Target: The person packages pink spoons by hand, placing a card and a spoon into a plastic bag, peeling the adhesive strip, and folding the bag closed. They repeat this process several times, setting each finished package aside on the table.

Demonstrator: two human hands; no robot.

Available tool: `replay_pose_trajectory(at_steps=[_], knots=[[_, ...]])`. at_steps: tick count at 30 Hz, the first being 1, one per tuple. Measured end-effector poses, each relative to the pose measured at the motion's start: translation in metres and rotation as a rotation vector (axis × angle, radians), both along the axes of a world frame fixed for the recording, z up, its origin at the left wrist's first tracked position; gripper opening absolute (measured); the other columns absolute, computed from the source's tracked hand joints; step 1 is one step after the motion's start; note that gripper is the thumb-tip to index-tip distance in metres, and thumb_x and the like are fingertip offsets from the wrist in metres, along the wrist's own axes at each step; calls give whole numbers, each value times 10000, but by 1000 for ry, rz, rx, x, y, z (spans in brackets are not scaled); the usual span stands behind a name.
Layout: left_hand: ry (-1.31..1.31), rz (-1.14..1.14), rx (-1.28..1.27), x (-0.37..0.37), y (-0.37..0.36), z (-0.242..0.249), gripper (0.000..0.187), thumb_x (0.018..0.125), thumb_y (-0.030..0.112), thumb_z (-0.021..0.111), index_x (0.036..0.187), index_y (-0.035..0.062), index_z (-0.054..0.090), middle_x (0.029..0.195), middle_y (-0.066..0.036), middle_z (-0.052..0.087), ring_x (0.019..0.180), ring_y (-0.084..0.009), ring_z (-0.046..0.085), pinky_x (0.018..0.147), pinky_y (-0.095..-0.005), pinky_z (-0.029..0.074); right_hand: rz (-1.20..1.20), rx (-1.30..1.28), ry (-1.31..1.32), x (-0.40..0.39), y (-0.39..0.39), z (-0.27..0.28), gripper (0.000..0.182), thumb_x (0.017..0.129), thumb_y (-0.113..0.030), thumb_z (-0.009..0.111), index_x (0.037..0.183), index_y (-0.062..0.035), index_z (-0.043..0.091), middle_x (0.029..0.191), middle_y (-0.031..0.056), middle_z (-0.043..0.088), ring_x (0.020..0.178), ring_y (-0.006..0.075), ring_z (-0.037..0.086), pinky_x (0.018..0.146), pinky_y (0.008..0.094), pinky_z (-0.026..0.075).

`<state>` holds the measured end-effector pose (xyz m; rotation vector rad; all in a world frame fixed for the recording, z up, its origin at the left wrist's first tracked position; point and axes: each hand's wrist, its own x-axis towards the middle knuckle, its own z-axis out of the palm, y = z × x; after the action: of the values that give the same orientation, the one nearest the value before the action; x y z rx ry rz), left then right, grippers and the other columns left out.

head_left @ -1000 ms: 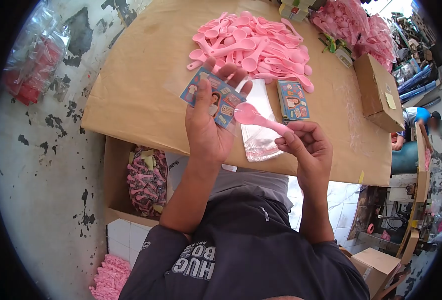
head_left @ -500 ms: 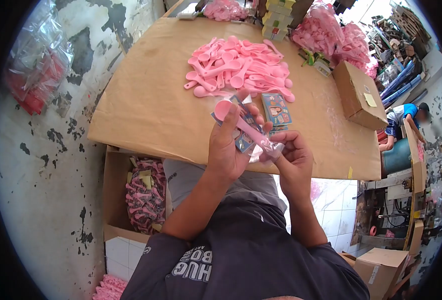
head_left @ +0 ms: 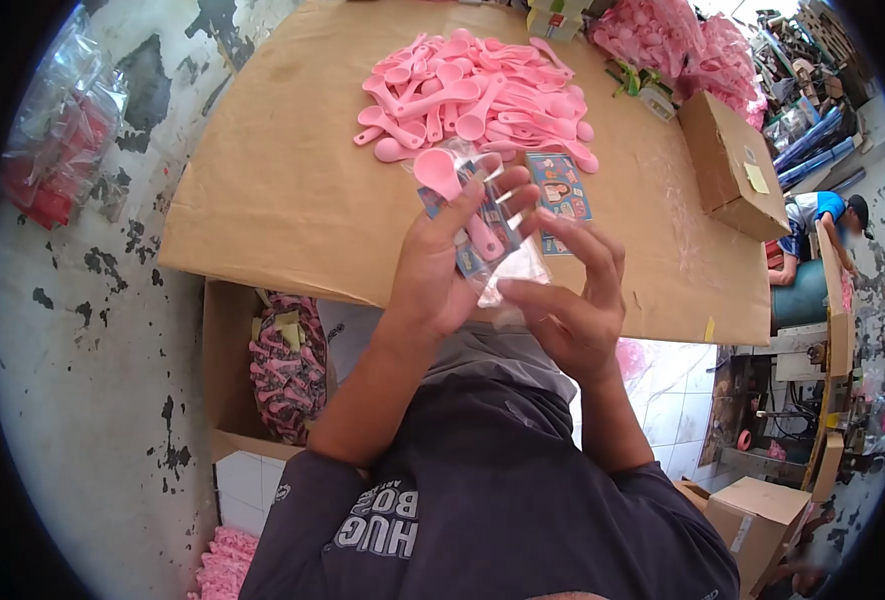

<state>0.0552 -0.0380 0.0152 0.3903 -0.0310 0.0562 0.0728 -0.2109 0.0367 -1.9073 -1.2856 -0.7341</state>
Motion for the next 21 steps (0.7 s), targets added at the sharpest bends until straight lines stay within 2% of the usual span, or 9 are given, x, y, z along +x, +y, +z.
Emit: replay_pose_trajectory(at_steps=[1, 2, 5, 9, 12, 16, 18, 20, 21], knots=[[29, 5, -38, 4, 4, 0, 406, 1063, 206, 532, 1423, 30, 461, 1333, -154, 603, 1251, -281, 595, 1061, -468, 515, 66, 15, 112, 0, -1, 4, 88, 818, -134, 810, 887, -82, 796, 1362, 215, 604, 1264, 336, 540, 1041, 436, 446], [58, 12, -76, 7, 8, 0, 386, 1064, 204, 532, 1400, 24, 471, 1319, -159, 614, 1231, -298, 614, 1030, -470, 537, 67, 16, 125, 4, -5, 1, 88, 818, -134, 810, 887, -82, 796, 1362, 215, 604, 1264, 336, 540, 1041, 436, 446], [32, -73, -70, 11, 20, 10, 432, 1074, 256, 497, 1424, 8, 446, 1418, -178, 547, 1323, -324, 545, 1088, -494, 493, 179, 308, 551, 16, -17, -1, 249, 848, -50, 712, 1075, -113, 790, 1399, 179, 601, 1305, 364, 520, 1081, 445, 423], [16, -174, -71, 17, 16, 12, 534, 1093, 337, 412, 1496, -11, 381, 1510, -194, 477, 1386, -342, 490, 1137, -508, 447, -140, -1, 195, 38, -3, -3, 340, 838, -49, 705, 1149, -165, 779, 1479, 168, 541, 1345, 370, 494, 1106, 467, 411], [72, -214, -21, 15, 5, 7, 556, 1096, 350, 398, 1519, -9, 357, 1507, -199, 478, 1369, -345, 506, 1129, -501, 455, -111, -87, 69, 42, 10, -6, 371, 790, -79, 742, 1136, -204, 787, 1496, 145, 529, 1358, 372, 484, 1119, 470, 406], [109, -274, 66, 9, 8, 2, 574, 1100, 347, 386, 1558, 13, 297, 1489, -221, 485, 1344, -317, 535, 1104, -478, 477, 60, 6, 256, 46, 18, 0, 314, 775, -142, 743, 1067, -238, 805, 1426, 108, 598, 1363, 355, 483, 1097, 478, 434], [109, -266, 42, 8, 12, 5, 600, 1092, 361, 409, 1568, 21, 273, 1498, -222, 479, 1342, -322, 536, 1101, -482, 472, 141, 70, 310, 56, 11, 1, 354, 763, -125, 769, 1113, -170, 785, 1374, 132, 626, 1309, 359, 542, 1032, 466, 484], [78, -61, 115, 10, 17, 7, 636, 1077, 368, 477, 1556, -11, 299, 1510, -218, 471, 1375, -293, 504, 1121, -434, 437, 344, 257, 623, 63, 2, -4, 363, 796, -63, 784, 1157, -70, 747, 1268, 170, 674, 1161, 303, 644, 924, 392, 532], [47, -4, 125, 10, 20, 7, 646, 1063, 328, 527, 1554, -21, 293, 1470, -201, 520, 1315, -266, 564, 1107, -402, 447, 218, 595, 1044, 39, 15, 5, 425, 861, -24, 758, 1273, 2, 655, 1041, 128, 721, 923, 166, 669, 805, 265, 509]])
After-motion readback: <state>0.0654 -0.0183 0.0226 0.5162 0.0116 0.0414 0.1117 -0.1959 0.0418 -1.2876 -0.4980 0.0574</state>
